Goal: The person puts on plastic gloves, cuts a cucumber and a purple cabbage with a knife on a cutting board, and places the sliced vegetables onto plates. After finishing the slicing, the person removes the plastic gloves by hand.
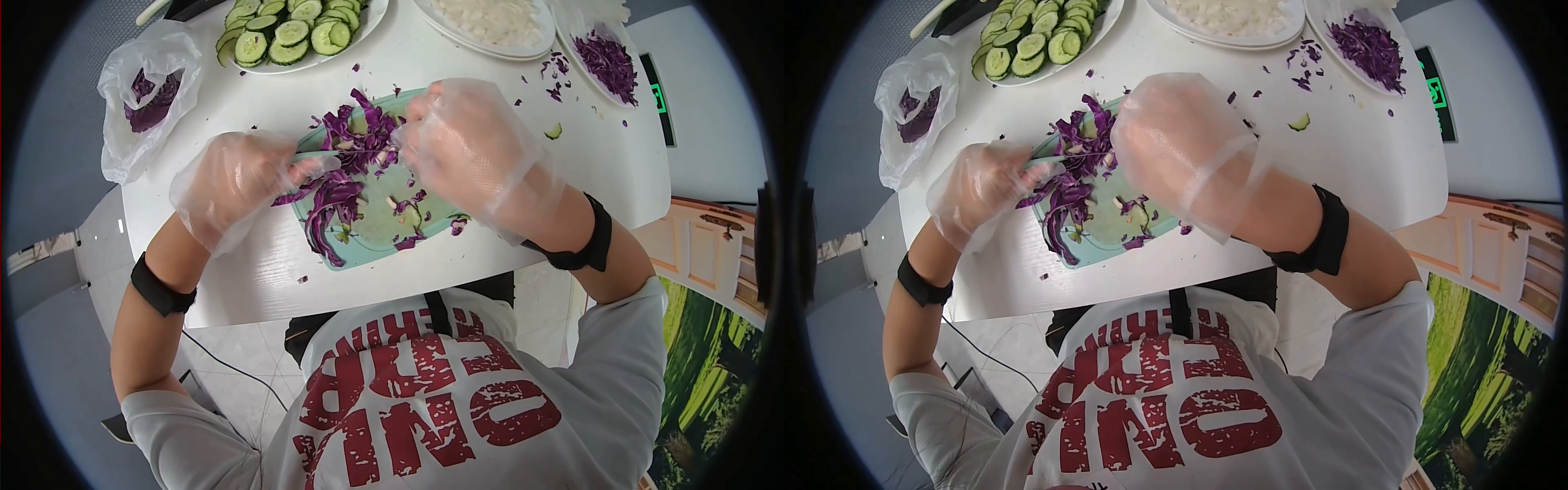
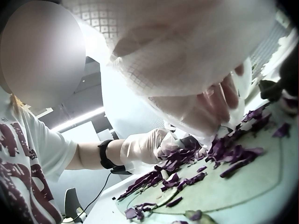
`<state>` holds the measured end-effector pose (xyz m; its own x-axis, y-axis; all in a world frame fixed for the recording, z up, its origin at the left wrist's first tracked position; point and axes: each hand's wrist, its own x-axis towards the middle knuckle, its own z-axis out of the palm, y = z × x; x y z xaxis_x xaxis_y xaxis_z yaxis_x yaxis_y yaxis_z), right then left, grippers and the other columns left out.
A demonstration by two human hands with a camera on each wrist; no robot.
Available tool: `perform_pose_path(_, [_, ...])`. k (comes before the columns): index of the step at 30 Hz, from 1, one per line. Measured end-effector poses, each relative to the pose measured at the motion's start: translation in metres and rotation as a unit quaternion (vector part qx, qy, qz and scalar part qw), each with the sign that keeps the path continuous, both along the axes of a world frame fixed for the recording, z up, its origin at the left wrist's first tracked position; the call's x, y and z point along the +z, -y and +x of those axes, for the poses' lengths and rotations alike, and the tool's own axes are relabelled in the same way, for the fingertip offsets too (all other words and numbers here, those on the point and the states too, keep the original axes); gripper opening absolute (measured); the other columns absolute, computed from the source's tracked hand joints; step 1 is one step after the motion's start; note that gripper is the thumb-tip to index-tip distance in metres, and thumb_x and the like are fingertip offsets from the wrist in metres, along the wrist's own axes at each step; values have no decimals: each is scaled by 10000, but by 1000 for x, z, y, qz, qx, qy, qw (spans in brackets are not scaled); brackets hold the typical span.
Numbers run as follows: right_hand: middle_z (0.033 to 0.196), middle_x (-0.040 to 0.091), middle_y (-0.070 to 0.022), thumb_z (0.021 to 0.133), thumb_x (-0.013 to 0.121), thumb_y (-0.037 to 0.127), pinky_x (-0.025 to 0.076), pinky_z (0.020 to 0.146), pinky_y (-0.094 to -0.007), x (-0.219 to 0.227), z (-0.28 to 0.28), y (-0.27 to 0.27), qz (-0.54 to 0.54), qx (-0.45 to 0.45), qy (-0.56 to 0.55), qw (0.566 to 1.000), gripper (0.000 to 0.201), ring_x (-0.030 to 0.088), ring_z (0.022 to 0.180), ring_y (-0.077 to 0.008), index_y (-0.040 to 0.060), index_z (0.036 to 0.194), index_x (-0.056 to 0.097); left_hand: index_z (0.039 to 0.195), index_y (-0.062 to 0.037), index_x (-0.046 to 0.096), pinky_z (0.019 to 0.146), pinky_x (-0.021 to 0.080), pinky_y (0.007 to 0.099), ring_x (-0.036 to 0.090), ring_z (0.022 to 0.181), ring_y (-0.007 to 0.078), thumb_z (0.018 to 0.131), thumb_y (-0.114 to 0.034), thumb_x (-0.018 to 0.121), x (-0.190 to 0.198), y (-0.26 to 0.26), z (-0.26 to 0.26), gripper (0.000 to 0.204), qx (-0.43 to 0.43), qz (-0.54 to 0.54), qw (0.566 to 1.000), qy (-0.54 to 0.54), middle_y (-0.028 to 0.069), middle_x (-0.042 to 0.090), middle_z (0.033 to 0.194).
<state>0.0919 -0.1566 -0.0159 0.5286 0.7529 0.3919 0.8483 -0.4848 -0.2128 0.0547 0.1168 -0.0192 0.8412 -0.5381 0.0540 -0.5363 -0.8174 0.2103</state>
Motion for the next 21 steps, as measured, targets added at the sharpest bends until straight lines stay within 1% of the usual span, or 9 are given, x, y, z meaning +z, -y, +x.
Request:
perform_pose_path(2, [726,634,-92,708,623,104,486,721,-400,5,1,-2,-74,-12,-27,997,80,611,767,-276,75,646,665,660,-48,595,480,429,390,514,492,314,905,-354,654,-3,-2,2,396,-19,20,1000,7,130,489,551])
perform_pose_path(3, [726,634,-92,708,623,104,486,721,-400,4,1,-3,-74,-12,-26,997,80,611,767,-276,75,646,665,660,-48,595,480,429,390,514,492,314,905,-354,654,-3,-2,2,396,-18,21,1000,7,130,489,551])
perform_pose_path(5, [768,581,-75,756,603,91,467,740,-416,1,0,-4,-94,-25,-42,994,69,568,798,-278,61,695,617,675,-53,634,469,434,392,513,468,319,911,-366,646,-2,1,2,393,-26,46,998,33,140,484,520])
perform_pose_path(9, [765,591,-88,764,595,85,471,736,-429,2,-2,-2,-68,-17,-3,998,88,573,788,-291,50,685,611,662,-54,659,460,439,394,514,452,325,913,-392,638,-1,5,4,421,-25,68,997,38,154,484,496])
perform_pose_path(11, [765,604,-100,779,587,79,478,742,-435,5,-2,-6,-128,-34,-48,990,99,580,782,-303,47,690,619,633,-54,664,464,441,396,521,459,329,912,-423,630,2,8,3,465,-2,90,996,22,164,495,501])
perform_pose_path(14, [767,612,-105,788,584,76,485,749,-430,3,-7,-7,-137,-51,-24,989,96,593,796,-299,48,712,634,624,-53,672,468,445,399,524,460,333,914,-432,626,6,11,0,479,5,102,995,16,163,503,496])
perform_pose_path(18, [766,613,-102,799,582,78,489,733,-426,0,-9,-6,-153,-65,18,986,107,597,789,-292,49,709,632,626,-49,643,480,452,402,535,473,333,911,-424,630,7,14,-6,471,11,121,992,30,157,515,511])
perform_pose_path(20, [785,625,-95,811,600,104,499,742,-416,0,-7,0,-169,-74,-35,982,99,612,800,-284,54,751,662,628,-47,593,497,460,397,552,502,327,903,-405,642,5,13,-9,453,13,114,993,37,147,532,548])
perform_pose_path(21, [785,625,-95,811,600,104,499,742,-416,2,-6,2,-169,-74,-34,982,99,612,800,-284,54,751,662,628,-47,593,497,460,397,552,502,327,903,-405,642,6,14,-11,453,14,114,993,38,147,532,548])
